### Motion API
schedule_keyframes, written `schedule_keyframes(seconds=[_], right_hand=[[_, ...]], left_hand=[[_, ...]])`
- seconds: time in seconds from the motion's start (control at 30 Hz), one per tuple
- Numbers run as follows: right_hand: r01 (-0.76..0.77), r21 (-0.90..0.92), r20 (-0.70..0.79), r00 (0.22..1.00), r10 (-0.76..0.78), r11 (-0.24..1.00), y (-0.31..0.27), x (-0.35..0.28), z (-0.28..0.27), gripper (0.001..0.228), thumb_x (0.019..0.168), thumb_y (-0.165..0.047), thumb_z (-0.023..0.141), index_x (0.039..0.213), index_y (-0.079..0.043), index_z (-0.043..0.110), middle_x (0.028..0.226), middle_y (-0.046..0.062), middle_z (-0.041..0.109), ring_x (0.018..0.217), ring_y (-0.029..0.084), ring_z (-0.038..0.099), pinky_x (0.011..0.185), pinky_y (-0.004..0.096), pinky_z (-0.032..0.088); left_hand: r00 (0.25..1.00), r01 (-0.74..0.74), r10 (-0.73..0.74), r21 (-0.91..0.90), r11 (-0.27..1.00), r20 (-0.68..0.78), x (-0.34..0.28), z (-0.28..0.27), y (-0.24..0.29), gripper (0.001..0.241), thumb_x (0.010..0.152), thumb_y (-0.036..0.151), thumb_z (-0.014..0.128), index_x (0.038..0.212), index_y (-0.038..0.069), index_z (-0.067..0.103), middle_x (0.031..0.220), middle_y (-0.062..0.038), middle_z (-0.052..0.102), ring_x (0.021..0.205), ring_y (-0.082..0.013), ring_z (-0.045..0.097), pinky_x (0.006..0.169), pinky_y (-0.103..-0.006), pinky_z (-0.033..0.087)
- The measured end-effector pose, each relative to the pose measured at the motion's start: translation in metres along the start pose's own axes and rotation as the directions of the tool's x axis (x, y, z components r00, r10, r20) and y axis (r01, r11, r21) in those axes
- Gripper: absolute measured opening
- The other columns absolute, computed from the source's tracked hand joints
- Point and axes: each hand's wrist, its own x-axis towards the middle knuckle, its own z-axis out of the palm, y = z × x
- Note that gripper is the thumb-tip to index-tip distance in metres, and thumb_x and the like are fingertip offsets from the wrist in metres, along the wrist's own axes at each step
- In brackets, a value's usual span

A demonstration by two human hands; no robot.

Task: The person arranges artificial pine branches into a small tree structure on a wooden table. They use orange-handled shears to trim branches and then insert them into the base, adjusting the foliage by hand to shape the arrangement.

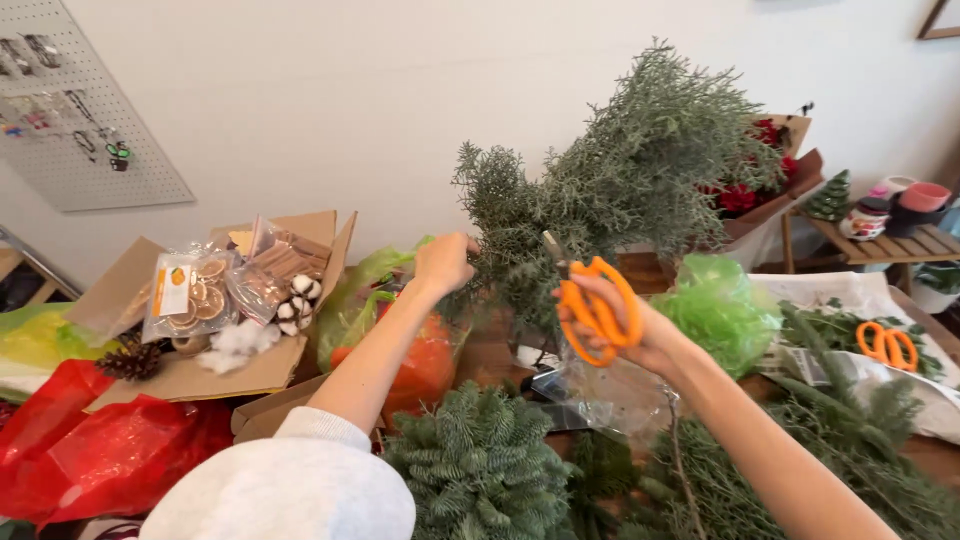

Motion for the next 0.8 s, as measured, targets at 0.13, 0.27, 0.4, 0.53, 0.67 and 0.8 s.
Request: schedule_keyframes(seconds=[0.13,0.27,0.4,0.53,0.67,0.8], right_hand=[[-0.133,0.080,0.046,0.991,0.129,0.988,0.030,0.052,0.004,0.044,0.097,-0.045,0.061,0.116,-0.006,0.052,0.086,0.017,0.061,0.057,0.012,0.048,0.038,0.015,0.032],[-0.221,0.062,0.065,0.974,0.217,0.973,0.048,0.062,0.010,0.049,0.096,-0.049,0.061,0.109,-0.003,0.051,0.091,0.020,0.062,0.060,0.016,0.050,0.038,0.019,0.034],[-0.263,0.072,0.095,0.962,0.256,0.962,0.052,0.067,0.017,0.053,0.096,-0.054,0.059,0.109,-0.003,0.050,0.094,0.017,0.059,0.063,0.017,0.050,0.038,0.021,0.034],[-0.291,0.127,0.119,0.953,0.277,0.948,0.051,0.074,0.020,0.053,0.096,-0.054,0.058,0.109,-0.004,0.048,0.096,0.015,0.055,0.066,0.017,0.049,0.040,0.022,0.034],[-0.337,0.236,0.210,0.933,0.291,0.911,0.057,0.087,0.015,0.056,0.095,-0.055,0.058,0.111,-0.002,0.049,0.096,0.014,0.053,0.067,0.018,0.049,0.042,0.024,0.035],[-0.386,0.382,0.260,0.917,0.303,0.839,0.063,0.104,0.013,0.064,0.093,-0.058,0.060,0.116,0.001,0.049,0.097,0.015,0.052,0.072,0.023,0.051,0.048,0.027,0.037]], left_hand=[[0.999,-0.023,0.024,0.082,0.996,-0.022,0.001,-0.005,-0.017,0.037,0.081,0.008,0.069,0.115,0.019,0.076,0.112,-0.015,0.073,0.112,-0.0385,0.068,0.096,-0.0544,0.052],[0.999,-0.031,0.032,0.099,0.995,-0.007,-0.008,-0.015,-0.025,0.038,0.082,0.010,0.067,0.118,0.020,0.075,0.114,-0.017,0.073,0.109,-0.0435,0.068,0.097,-0.0560,0.052],[1.000,-0.026,0.027,0.031,0.999,-0.009,-0.014,-0.011,-0.026,0.036,0.083,0.012,0.068,0.118,0.018,0.074,0.114,-0.019,0.073,0.106,-0.0443,0.069,0.092,-0.0566,0.054],[1.000,-0.029,0.029,-0.026,0.999,-0.004,-0.018,-0.007,-0.027,0.037,0.084,0.009,0.067,0.120,0.012,0.074,0.115,-0.023,0.071,0.106,-0.0467,0.068,0.089,-0.0603,0.054],[0.999,-0.047,0.047,-0.011,0.999,0.002,-0.021,-0.003,-0.024,0.034,0.084,0.010,0.069,0.116,0.014,0.076,0.109,-0.023,0.073,0.101,-0.0487,0.069,0.089,-0.0591,0.054],[0.996,-0.079,0.079,0.007,0.997,0.036,-0.033,-0.005,-0.014,0.031,0.084,0.012,0.069,0.114,0.015,0.076,0.108,-0.022,0.073,0.101,-0.0482,0.069,0.091,-0.0557,0.054]])
